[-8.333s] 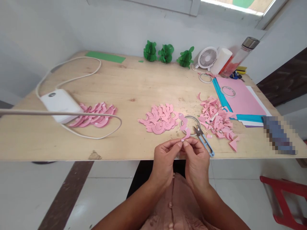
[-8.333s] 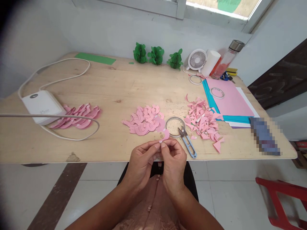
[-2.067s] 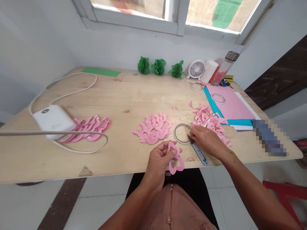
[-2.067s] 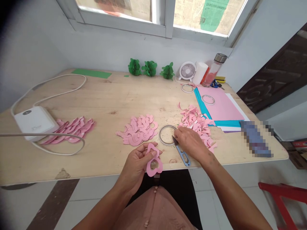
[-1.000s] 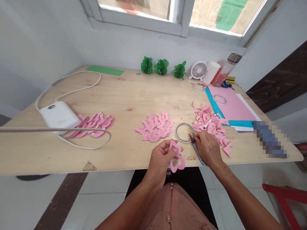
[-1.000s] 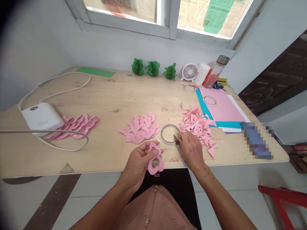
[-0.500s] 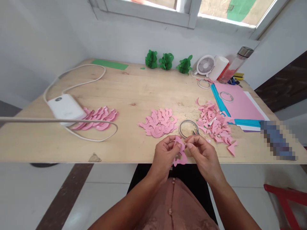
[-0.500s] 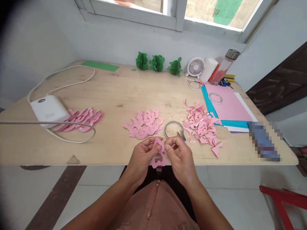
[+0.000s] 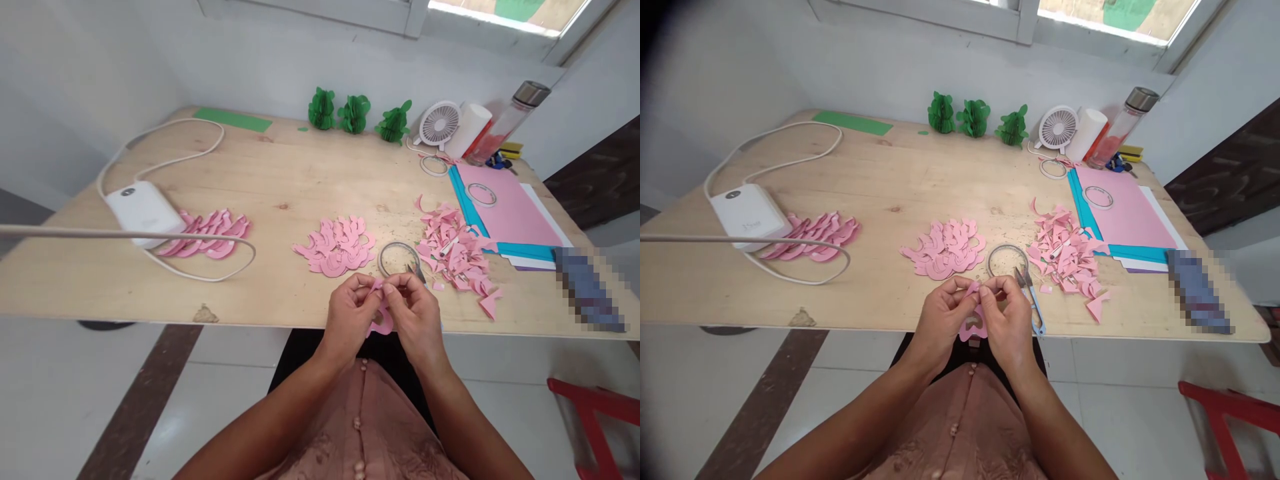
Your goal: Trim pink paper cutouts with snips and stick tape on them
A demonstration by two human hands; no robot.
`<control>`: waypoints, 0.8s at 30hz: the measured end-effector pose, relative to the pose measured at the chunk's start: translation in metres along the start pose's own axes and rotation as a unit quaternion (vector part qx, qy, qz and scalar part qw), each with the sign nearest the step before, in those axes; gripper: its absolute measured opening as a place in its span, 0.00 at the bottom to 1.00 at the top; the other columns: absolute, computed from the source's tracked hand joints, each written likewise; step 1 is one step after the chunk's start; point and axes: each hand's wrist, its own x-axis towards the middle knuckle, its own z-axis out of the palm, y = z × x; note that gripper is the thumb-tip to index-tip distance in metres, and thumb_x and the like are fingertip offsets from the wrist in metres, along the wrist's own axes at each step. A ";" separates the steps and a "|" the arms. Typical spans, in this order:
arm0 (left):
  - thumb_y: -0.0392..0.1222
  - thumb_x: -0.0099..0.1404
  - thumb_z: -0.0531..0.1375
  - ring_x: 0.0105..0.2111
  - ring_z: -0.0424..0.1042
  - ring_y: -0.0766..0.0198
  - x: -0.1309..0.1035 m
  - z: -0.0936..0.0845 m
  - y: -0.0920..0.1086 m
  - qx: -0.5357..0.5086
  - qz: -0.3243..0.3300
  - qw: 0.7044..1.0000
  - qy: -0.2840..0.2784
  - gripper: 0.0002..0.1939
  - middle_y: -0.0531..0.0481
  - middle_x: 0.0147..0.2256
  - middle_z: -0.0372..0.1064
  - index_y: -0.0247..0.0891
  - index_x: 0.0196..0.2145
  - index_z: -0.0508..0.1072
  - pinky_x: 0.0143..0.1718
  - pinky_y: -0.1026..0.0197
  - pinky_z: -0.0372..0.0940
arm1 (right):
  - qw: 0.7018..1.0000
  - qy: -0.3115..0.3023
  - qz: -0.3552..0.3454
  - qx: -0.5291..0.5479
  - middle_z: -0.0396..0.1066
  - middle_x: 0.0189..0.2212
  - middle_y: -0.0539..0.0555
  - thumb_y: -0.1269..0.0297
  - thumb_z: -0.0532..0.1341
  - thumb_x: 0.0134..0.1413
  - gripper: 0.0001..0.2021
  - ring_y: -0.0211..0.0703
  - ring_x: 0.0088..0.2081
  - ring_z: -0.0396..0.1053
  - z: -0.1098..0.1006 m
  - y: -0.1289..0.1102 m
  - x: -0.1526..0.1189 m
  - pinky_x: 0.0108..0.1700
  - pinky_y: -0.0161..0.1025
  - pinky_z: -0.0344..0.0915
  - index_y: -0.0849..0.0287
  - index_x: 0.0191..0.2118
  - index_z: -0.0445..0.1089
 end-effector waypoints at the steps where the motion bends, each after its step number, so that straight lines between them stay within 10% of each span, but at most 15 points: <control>1: 0.42 0.56 0.62 0.15 0.62 0.72 0.000 0.000 0.000 0.002 0.000 1.000 0.003 0.09 0.56 0.19 0.65 0.36 0.29 0.66 0.16 0.69 0.58 | 1.000 0.002 -0.003 -0.010 0.66 0.26 0.49 0.62 0.58 0.53 0.06 0.37 0.29 0.64 0.000 0.001 0.000 0.32 0.35 0.61 0.58 0.30 0.65; 24: 0.42 0.53 0.63 0.17 0.67 0.70 0.001 0.000 0.004 0.001 -0.002 1.000 0.011 0.08 0.54 0.20 0.70 0.35 0.27 0.69 0.20 0.68 0.65 | 0.996 0.029 -0.025 -0.075 0.68 0.26 0.48 0.64 0.57 0.53 0.05 0.38 0.29 0.66 0.005 0.002 0.003 0.32 0.34 0.63 0.58 0.30 0.66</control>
